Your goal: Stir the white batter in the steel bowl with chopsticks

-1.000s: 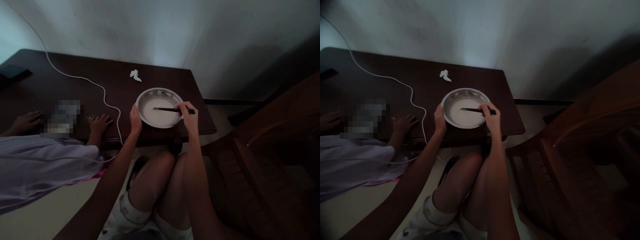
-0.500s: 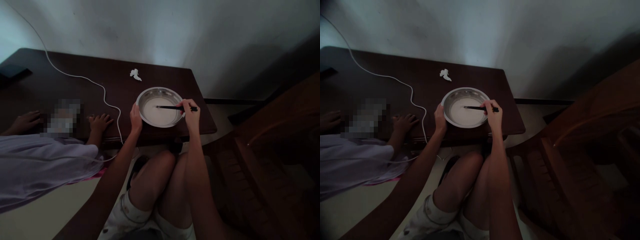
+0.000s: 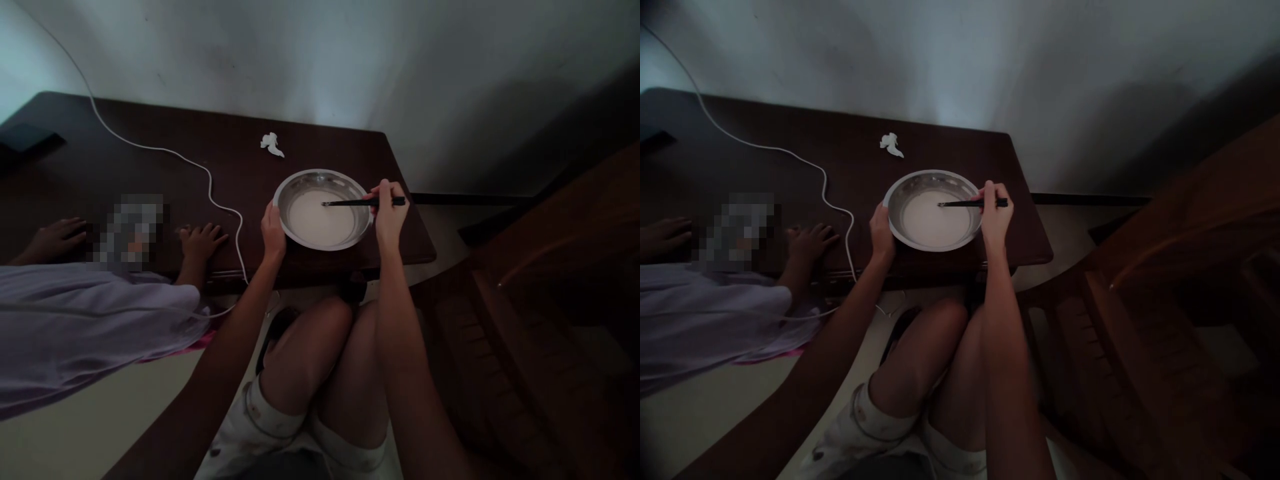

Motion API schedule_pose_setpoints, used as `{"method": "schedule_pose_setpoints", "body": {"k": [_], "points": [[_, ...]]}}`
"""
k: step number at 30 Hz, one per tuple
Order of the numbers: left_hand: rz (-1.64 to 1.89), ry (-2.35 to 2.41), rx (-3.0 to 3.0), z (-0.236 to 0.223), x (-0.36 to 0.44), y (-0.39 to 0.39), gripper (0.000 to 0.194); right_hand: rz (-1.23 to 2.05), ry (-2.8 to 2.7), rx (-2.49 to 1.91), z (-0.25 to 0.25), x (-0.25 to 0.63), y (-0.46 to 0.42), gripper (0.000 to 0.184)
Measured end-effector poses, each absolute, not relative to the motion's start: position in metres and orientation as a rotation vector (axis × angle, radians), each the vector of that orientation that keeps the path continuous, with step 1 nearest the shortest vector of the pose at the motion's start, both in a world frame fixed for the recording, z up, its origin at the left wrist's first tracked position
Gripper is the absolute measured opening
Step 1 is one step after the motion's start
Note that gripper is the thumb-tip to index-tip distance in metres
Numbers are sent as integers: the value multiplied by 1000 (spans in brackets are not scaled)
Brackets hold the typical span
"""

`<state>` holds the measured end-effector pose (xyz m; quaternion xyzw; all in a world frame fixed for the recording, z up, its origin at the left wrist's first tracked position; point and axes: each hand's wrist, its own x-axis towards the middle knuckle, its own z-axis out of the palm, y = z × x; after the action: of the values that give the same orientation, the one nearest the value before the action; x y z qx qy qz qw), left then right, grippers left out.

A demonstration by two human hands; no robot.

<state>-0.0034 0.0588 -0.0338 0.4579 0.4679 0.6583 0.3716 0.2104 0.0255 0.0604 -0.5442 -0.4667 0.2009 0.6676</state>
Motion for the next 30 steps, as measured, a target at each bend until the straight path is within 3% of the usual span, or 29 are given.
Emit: {"method": "schedule_pose_setpoints", "body": {"k": [8, 15, 21, 26, 30], "points": [[1679, 1185, 1213, -35, -4, 59, 46, 581, -1167, -1149, 58, 200, 32, 45], [1669, 1172, 1185, -39, -5, 61, 47, 350, -956, -1218, 64, 216, 19, 47], [1678, 1174, 1190, -35, -3, 59, 44, 637, -1206, -1211, 61, 208, 9, 41], [1668, 1185, 1180, -33, -4, 57, 42, 389, -1000, -1257, 67, 220, 3, 42], [1671, 1214, 1185, -33, -4, 57, 41, 487, -977, -1267, 65, 221, -4, 44]]}}
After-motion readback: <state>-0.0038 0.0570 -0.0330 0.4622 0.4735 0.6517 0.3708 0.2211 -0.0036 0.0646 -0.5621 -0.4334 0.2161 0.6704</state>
